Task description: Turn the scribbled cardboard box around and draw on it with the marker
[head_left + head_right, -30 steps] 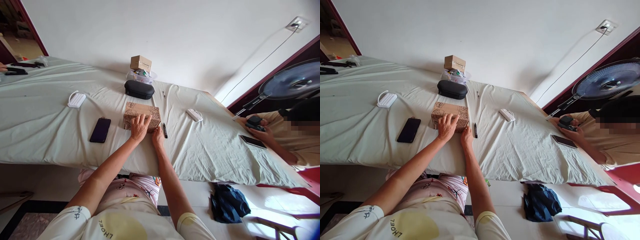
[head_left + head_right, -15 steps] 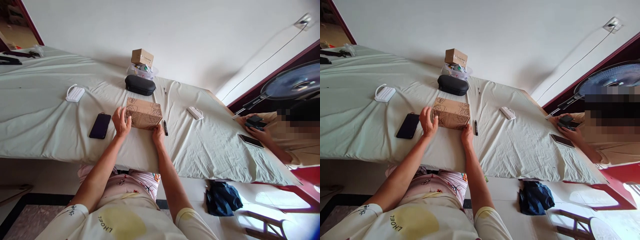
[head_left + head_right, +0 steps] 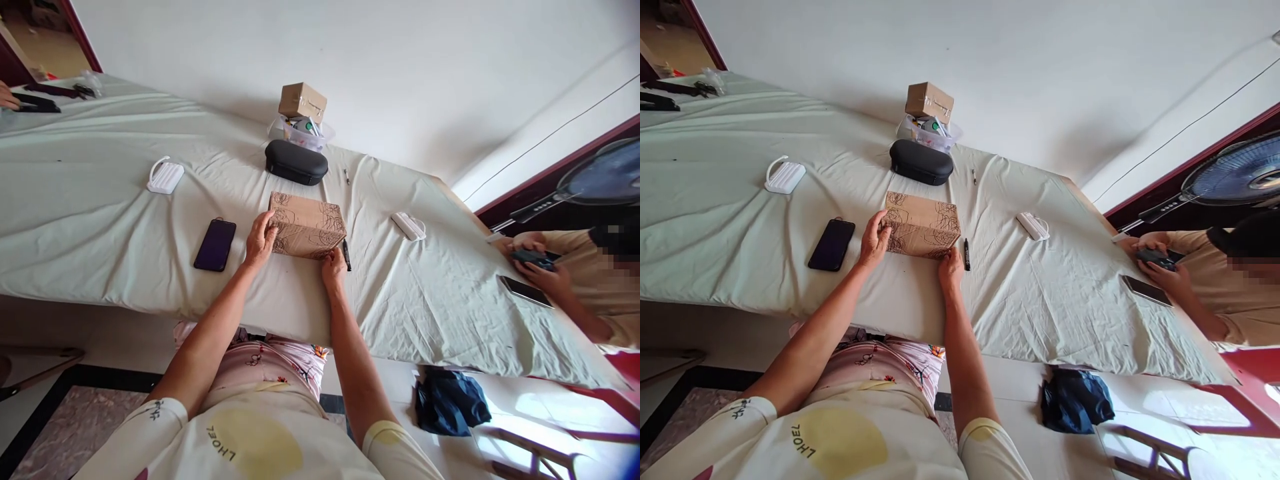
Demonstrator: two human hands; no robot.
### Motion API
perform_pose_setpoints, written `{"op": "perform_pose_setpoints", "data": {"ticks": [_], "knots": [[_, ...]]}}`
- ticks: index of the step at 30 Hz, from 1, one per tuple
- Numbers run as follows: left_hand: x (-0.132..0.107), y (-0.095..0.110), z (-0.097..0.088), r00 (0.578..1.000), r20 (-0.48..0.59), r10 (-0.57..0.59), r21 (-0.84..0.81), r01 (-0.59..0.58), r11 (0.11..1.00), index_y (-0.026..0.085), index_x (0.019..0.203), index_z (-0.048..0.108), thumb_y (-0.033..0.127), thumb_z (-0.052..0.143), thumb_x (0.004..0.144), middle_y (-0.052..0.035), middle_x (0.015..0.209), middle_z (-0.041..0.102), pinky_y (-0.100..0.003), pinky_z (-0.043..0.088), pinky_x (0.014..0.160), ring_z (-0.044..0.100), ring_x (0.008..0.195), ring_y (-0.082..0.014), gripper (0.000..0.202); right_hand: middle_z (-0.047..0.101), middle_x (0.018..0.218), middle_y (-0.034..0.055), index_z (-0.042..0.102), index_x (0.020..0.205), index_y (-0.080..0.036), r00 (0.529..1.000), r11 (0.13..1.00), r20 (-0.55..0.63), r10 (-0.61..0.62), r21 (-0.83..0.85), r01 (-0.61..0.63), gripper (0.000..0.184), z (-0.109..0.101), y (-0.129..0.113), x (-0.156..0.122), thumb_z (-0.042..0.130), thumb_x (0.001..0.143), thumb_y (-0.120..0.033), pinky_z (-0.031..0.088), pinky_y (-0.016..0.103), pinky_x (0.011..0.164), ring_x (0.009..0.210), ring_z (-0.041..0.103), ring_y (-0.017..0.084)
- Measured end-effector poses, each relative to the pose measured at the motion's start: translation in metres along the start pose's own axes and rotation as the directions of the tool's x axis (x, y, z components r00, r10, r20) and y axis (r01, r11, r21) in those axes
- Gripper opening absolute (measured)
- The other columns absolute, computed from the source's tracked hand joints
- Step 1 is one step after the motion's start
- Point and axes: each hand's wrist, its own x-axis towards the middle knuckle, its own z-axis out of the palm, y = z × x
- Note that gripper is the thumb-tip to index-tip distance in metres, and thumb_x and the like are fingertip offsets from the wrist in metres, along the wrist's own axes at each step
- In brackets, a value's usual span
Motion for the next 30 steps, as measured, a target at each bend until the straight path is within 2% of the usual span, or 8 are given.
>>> {"op": "perform_pose_setpoints", "data": {"ticks": [5, 9, 13, 18, 24, 27, 30], "knots": [[-0.001, 0.007, 0.005, 0.996, -0.077, -0.051, 0.063, 0.056, 0.996, 0.018, 0.144, 0.055, 0.057, 0.035, 0.109, -0.0165, 0.143, 0.065, -0.039, 0.05, 0.115, 0.061, 0.135, -0.0247, 0.056, 0.055, 0.083, 0.0013, 0.048, 0.083, -0.024, 1.0, 0.998, -0.008, -0.008, -0.06, 0.007, 0.009, -0.003, -0.009, -0.003, 0.046, 0.082, -0.016, 0.047, 0.036, 0.087, 0.08, 0.049, 0.02], [0.003, 0.01, 0.014, 0.987, -0.123, -0.104, 0.087, 0.115, 0.989, 0.017, 0.14, 0.057, 0.055, 0.037, 0.109, -0.0169, 0.14, 0.068, -0.037, 0.054, 0.109, 0.067, 0.128, -0.0258, 0.053, 0.056, 0.085, 0.0049, 0.047, 0.084, -0.024, 1.0, 0.99, 0.0, 0.002, -0.138, -0.002, 0.011, -0.004, -0.017, -0.007, 0.043, 0.083, -0.014, 0.045, 0.036, 0.086, 0.085, 0.05, 0.023], [0.002, 0.012, 0.014, 0.981, -0.136, -0.135, 0.103, 0.15, 0.983, 0.017, 0.14, 0.057, 0.052, 0.038, 0.109, -0.0162, 0.138, 0.07, -0.037, 0.056, 0.105, 0.07, 0.125, -0.026, 0.05, 0.058, 0.088, 0.0076, 0.049, 0.086, -0.025, 1.0, 0.988, 0.001, 0.004, -0.156, -0.004, 0.013, -0.004, -0.022, -0.011, 0.044, 0.083, -0.013, 0.045, 0.037, 0.085, 0.086, 0.051, 0.025], [-0.004, 0.013, 0.01, 0.992, -0.104, -0.071, 0.117, 0.084, 0.99, 0.017, 0.146, 0.053, 0.049, 0.035, 0.11, -0.0166, 0.146, 0.065, -0.038, 0.051, 0.114, 0.063, 0.137, -0.0249, 0.052, 0.059, 0.091, 0.0072, 0.053, 0.094, -0.023, 1.0, 0.98, -0.002, 0.023, -0.2, -0.023, 0.02, -0.003, -0.023, -0.012, 0.042, 0.081, -0.013, 0.046, 0.037, 0.086, 0.088, 0.053, 0.024], [-0.006, 0.017, 0.017, 0.988, -0.141, -0.065, 0.168, 0.089, 0.982, 0.018, 0.143, 0.056, 0.042, 0.036, 0.11, -0.015, 0.141, 0.069, -0.035, 0.054, 0.11, 0.067, 0.13, -0.0235, 0.045, 0.062, 0.092, 0.0084, 0.055, 0.092, -0.023, 0.998, 0.972, -0.054, 0.045, -0.227, -0.056, 0.021, 0.001, -0.022, -0.01, 0.043, 0.081, -0.011, 0.047, 0.036, 0.084, 0.089, 0.054, 0.025], [-0.007, 0.017, 0.019, 0.991, -0.127, -0.032, 0.164, 0.053, 0.985, 0.017, 0.145, 0.054, 0.039, 0.038, 0.109, -0.0156, 0.142, 0.068, -0.037, 0.052, 0.113, 0.066, 0.133, -0.0242, 0.046, 0.065, 0.095, 0.0098, 0.061, 0.097, -0.02, 0.998, 0.96, -0.035, 0.048, -0.273, -0.055, 0.025, -0.005, -0.02, -0.008, 0.043, 0.082, -0.011, 0.049, 0.036, 0.086, 0.091, 0.058, 0.025], [-0.01, 0.013, 0.017, 0.997, -0.077, 0.002, 0.153, 0.01, 0.988, 0.017, 0.15, 0.049, 0.041, 0.044, 0.106, -0.0162, 0.147, 0.064, -0.04, 0.048, 0.119, 0.06, 0.139, -0.0261, 0.05, 0.068, 0.106, 0.011, 0.068, 0.108, -0.018, 0.999, 0.949, -0.039, 0.014, -0.313, -0.026, 0.035, -0.02, -0.016, -0.004, 0.043, 0.084, -0.014, 0.049, 0.039, 0.096, 0.104, 0.06, 0.026]]}}
